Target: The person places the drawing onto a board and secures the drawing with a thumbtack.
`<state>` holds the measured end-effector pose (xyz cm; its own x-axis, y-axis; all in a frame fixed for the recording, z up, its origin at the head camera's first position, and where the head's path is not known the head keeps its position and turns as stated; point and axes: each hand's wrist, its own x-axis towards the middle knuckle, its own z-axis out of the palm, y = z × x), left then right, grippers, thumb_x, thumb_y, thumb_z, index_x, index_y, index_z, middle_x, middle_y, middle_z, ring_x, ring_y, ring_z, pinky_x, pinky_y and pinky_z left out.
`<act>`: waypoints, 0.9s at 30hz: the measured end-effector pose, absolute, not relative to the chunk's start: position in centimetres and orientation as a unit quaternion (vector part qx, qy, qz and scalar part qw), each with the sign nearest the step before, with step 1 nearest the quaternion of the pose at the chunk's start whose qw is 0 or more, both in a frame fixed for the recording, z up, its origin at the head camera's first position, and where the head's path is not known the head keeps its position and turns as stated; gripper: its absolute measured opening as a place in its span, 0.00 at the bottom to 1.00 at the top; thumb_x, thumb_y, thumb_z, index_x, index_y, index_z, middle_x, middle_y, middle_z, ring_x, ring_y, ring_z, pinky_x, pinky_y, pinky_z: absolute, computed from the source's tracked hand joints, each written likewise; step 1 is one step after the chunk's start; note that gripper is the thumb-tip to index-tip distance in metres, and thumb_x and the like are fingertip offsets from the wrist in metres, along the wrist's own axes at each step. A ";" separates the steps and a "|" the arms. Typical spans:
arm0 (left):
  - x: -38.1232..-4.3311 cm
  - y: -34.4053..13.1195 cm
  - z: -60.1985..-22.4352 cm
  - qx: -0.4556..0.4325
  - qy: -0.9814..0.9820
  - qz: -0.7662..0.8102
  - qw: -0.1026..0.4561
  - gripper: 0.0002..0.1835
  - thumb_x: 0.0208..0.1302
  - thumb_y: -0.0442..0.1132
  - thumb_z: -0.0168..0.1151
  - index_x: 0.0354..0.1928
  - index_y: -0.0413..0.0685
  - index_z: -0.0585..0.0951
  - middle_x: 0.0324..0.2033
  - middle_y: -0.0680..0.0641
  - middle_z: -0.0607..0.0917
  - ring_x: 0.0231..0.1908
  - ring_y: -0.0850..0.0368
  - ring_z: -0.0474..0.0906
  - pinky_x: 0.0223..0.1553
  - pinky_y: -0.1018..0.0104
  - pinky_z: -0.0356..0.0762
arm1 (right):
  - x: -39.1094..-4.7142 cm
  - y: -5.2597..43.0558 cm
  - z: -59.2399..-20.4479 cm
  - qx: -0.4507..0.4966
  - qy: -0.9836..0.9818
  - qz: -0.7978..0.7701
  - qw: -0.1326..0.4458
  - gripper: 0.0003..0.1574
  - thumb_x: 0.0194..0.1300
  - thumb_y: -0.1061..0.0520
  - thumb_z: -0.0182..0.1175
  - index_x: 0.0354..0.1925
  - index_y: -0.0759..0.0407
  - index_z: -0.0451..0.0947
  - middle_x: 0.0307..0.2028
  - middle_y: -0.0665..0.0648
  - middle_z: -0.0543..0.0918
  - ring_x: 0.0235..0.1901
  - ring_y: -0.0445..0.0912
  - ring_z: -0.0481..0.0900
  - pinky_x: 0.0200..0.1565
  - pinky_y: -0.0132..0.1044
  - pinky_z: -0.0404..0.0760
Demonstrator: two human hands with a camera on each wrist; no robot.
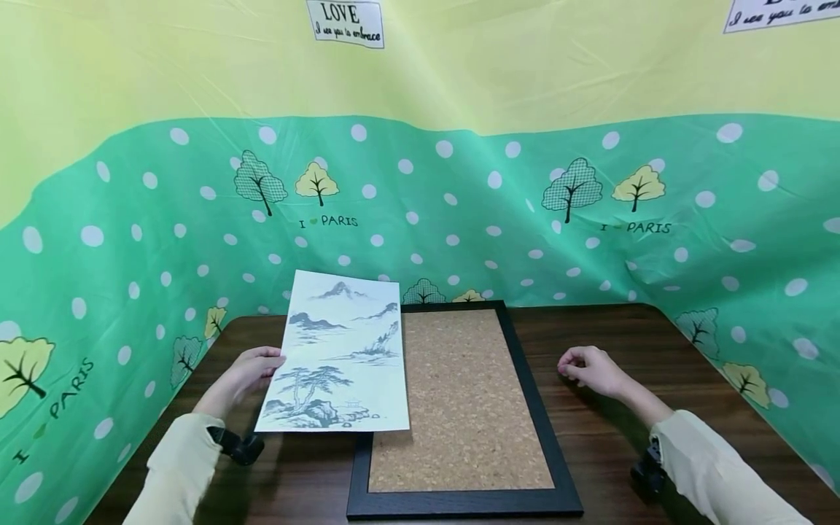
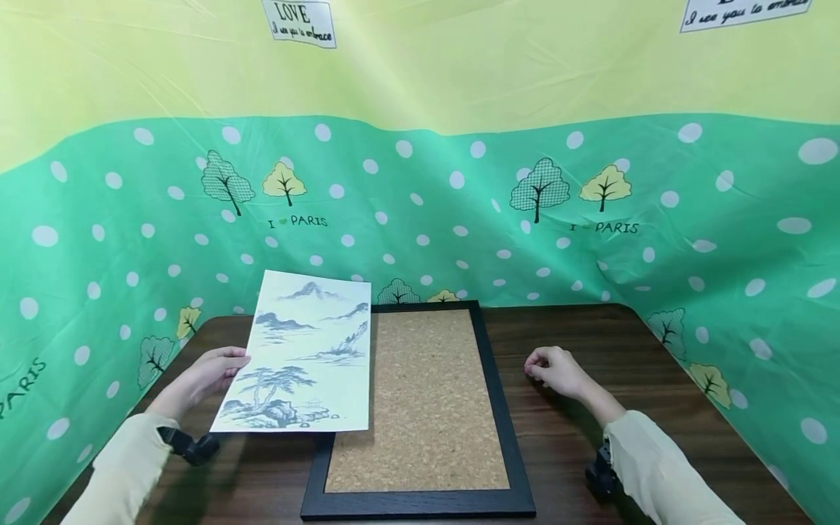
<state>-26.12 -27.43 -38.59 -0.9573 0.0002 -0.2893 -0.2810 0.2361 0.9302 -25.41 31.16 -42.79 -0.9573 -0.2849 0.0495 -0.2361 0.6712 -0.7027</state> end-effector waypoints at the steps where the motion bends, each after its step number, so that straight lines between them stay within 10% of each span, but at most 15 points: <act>1: -26.1 -27.0 -38.6 -0.092 0.775 0.614 0.116 0.17 0.64 0.30 0.50 0.52 0.26 0.64 0.27 0.50 0.77 0.26 0.62 0.74 0.29 0.70 0.75 | -25.5 31.1 -42.8 -0.142 0.914 -0.379 0.032 0.06 0.63 0.67 0.52 0.34 0.68 0.76 0.28 0.58 0.78 0.26 0.47 0.74 0.26 0.36 0.77; 27: -25.0 -14.3 -42.6 -0.093 0.762 0.634 0.093 0.08 0.61 0.29 0.53 0.41 0.31 0.73 0.28 0.44 0.79 0.26 0.58 0.75 0.27 0.68 0.74 | -25.8 30.7 -43.4 -0.147 0.915 -0.373 0.036 0.05 0.61 0.67 0.53 0.33 0.67 0.76 0.27 0.56 0.78 0.26 0.46 0.74 0.25 0.34 0.77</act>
<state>-24.99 -14.30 -42.57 -0.9652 -0.0244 -0.2605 -0.2606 0.1795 0.9486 -25.76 30.65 -43.44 -0.9544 -0.2952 0.0445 -0.2422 0.6784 -0.6936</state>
